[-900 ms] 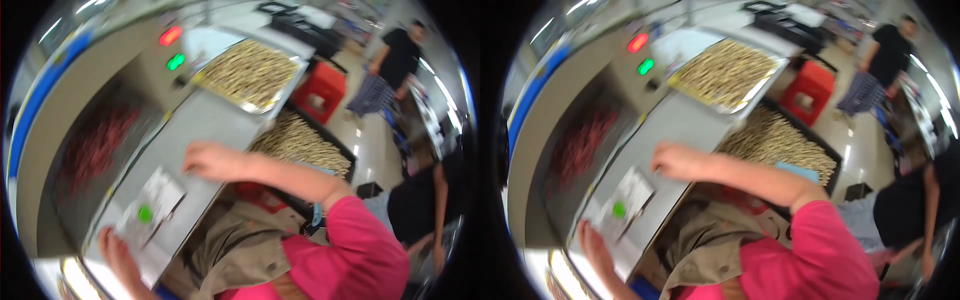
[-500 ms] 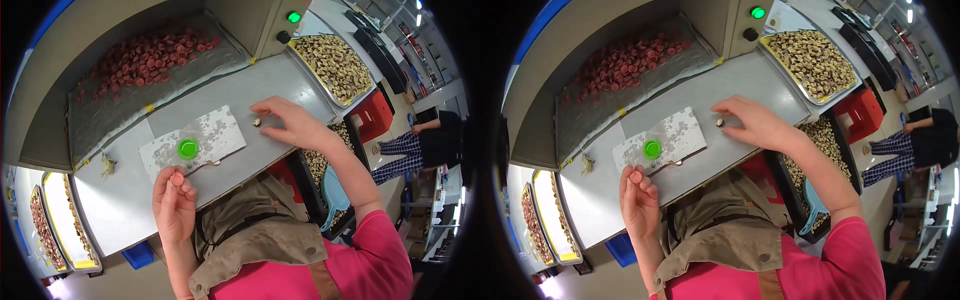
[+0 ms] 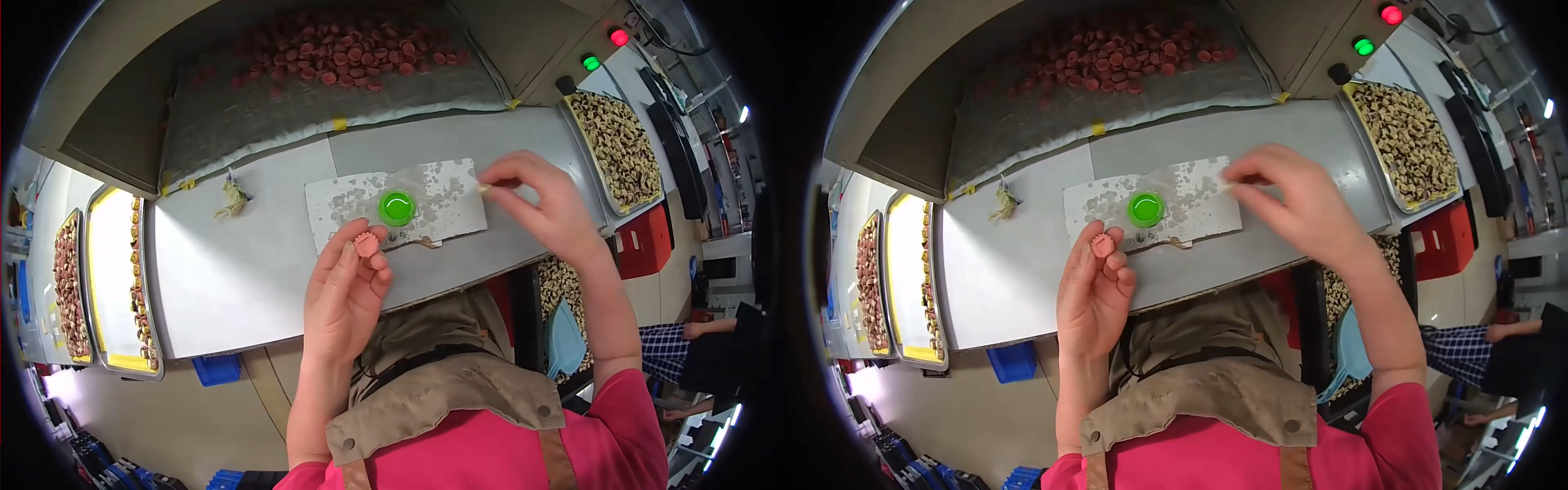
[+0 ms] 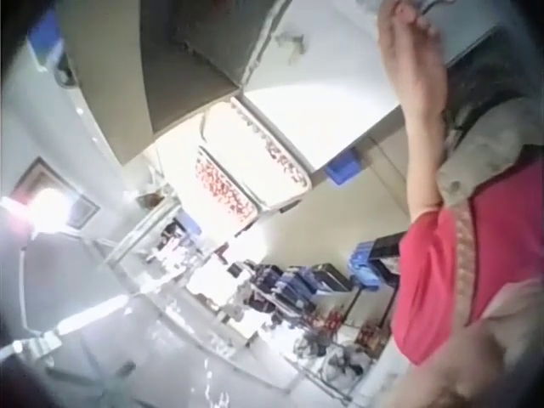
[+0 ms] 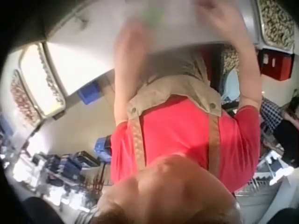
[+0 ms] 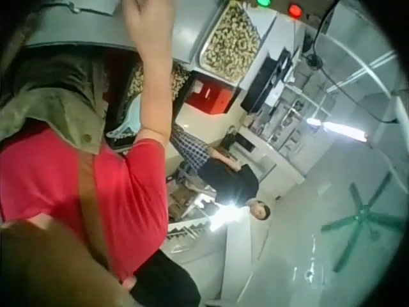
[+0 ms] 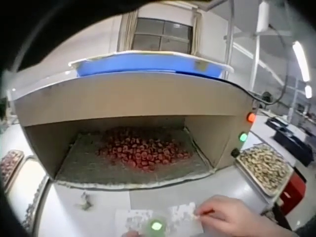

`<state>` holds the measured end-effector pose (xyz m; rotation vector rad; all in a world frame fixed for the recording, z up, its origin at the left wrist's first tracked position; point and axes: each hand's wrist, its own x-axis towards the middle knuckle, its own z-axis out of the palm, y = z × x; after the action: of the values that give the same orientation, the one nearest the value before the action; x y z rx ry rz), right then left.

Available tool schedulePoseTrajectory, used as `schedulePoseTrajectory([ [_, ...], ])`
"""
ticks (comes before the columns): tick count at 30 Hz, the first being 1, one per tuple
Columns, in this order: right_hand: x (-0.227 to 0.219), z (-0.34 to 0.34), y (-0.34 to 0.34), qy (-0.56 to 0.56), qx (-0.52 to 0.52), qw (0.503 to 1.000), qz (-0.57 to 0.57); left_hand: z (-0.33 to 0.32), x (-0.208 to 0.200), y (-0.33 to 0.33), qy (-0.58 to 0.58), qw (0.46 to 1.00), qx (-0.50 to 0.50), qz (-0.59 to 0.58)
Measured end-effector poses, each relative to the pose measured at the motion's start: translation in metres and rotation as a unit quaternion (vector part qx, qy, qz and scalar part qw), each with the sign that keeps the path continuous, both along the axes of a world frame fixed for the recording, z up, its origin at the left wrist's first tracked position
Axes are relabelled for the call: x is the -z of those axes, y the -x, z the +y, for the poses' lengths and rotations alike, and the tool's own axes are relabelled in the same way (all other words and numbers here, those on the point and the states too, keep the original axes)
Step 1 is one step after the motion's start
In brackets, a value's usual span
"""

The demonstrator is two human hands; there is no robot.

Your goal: The person assembles figurines by picking up component parts, dipping them into adhesive, joining the parts together, and placing the assembled pieces onto a tray.

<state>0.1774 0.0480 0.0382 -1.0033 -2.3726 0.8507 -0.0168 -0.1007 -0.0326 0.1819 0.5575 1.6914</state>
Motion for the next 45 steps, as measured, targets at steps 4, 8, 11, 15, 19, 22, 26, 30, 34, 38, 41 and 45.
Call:
schedulePoseTrajectory([
  [4,0.009,-0.007,0.045,-0.095,-0.154,0.982,0.047,-0.001,0.002,0.002,-0.011,1.0,-0.004,0.002],
  [8,0.021,-0.004,0.061,-0.193,-0.2,0.961,-0.004,0.0,0.003,0.0,-0.026,1.0,-0.007,-0.011],
  [11,0.019,-0.005,0.063,-0.222,-0.189,0.956,-0.029,-0.002,0.002,0.0,-0.021,1.0,-0.012,0.0],
  [15,0.018,-0.006,0.062,-0.217,-0.19,0.957,-0.009,-0.002,0.0,0.001,-0.024,1.0,-0.01,-0.003],
  [19,0.021,-0.004,0.062,-0.245,-0.176,0.952,-0.043,-0.002,0.0,0.0,-0.014,1.0,-0.013,0.012],
  [22,0.023,-0.004,0.066,-0.239,-0.176,0.954,-0.047,-0.002,0.005,0.0,-0.025,1.0,-0.016,0.01],
  [26,0.02,-0.003,0.068,-0.218,-0.207,0.953,-0.049,-0.002,0.0,0.0,0.0,1.0,-0.024,0.019],
  [30,0.021,-0.001,0.062,-0.219,-0.208,0.952,-0.047,-0.001,-0.003,-0.003,0.001,0.998,-0.017,0.052],
  [34,0.023,-0.001,0.053,-0.107,-0.163,0.981,0.012,0.0,0.002,-0.005,-0.013,0.999,-0.012,0.038],
  [38,0.01,-0.022,0.045,0.129,-0.098,0.977,0.14,0.002,-0.002,-0.008,-0.013,0.998,0.004,0.053],
  [41,0.004,-0.034,0.053,0.081,-0.141,0.972,0.167,0.004,-0.002,-0.008,-0.02,0.998,-0.005,0.057],
  [45,0.006,-0.038,0.061,-0.032,-0.186,0.969,0.156,0.003,-0.005,-0.008,-0.017,0.997,0.004,0.076],
])
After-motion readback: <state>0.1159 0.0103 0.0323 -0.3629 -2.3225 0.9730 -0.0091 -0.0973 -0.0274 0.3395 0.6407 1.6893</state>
